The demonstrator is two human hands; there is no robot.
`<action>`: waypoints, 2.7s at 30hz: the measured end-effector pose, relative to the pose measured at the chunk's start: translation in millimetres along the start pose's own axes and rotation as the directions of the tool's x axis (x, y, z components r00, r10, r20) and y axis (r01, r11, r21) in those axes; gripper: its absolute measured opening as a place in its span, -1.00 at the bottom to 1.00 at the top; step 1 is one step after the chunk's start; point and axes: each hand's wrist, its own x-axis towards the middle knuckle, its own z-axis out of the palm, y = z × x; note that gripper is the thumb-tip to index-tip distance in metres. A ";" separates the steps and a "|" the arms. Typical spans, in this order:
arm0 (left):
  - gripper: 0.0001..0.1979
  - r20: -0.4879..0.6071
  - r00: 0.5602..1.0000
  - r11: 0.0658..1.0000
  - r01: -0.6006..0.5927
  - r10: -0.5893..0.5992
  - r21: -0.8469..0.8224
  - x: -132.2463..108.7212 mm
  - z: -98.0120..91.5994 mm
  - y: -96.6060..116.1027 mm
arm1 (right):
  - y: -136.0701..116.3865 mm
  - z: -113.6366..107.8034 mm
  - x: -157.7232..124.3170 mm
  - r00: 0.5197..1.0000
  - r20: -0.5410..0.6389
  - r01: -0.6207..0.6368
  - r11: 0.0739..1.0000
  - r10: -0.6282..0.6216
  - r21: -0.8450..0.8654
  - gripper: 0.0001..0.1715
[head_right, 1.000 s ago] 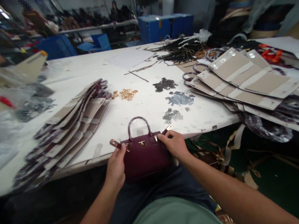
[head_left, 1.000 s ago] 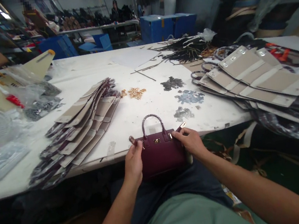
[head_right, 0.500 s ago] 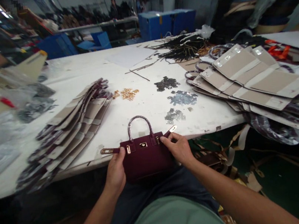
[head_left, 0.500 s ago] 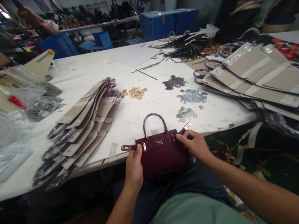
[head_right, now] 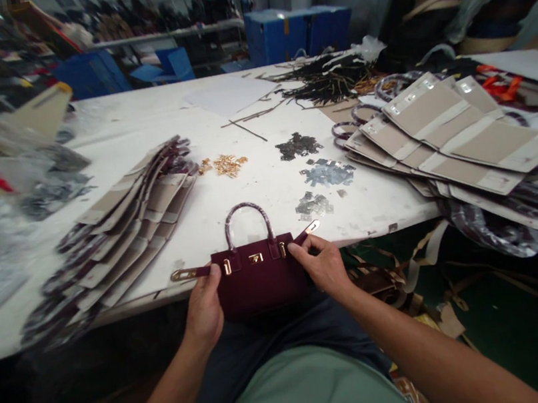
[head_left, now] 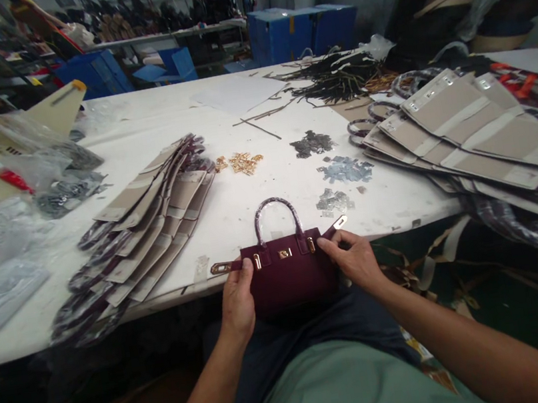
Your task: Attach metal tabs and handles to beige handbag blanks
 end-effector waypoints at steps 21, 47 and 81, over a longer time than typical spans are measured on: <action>-0.54 0.054 0.999 -0.241 -0.052 0.001 0.969 44.3 7.2 63.7 | -44.2 -3.4 52.7 0.890 0.450 0.188 0.832 0.081 -0.522 -0.57; -0.68 0.630 0.670 0.017 -0.690 0.393 0.724 77.9 -37.8 18.6 | -47.1 78.6 73.2 0.939 -0.023 -0.203 0.607 0.343 0.768 -0.57; -0.89 0.785 0.601 0.055 -0.798 0.149 0.600 94.4 -56.8 29.8 | -40.7 85.8 -40.2 0.948 0.312 0.051 0.943 0.057 -0.329 -0.49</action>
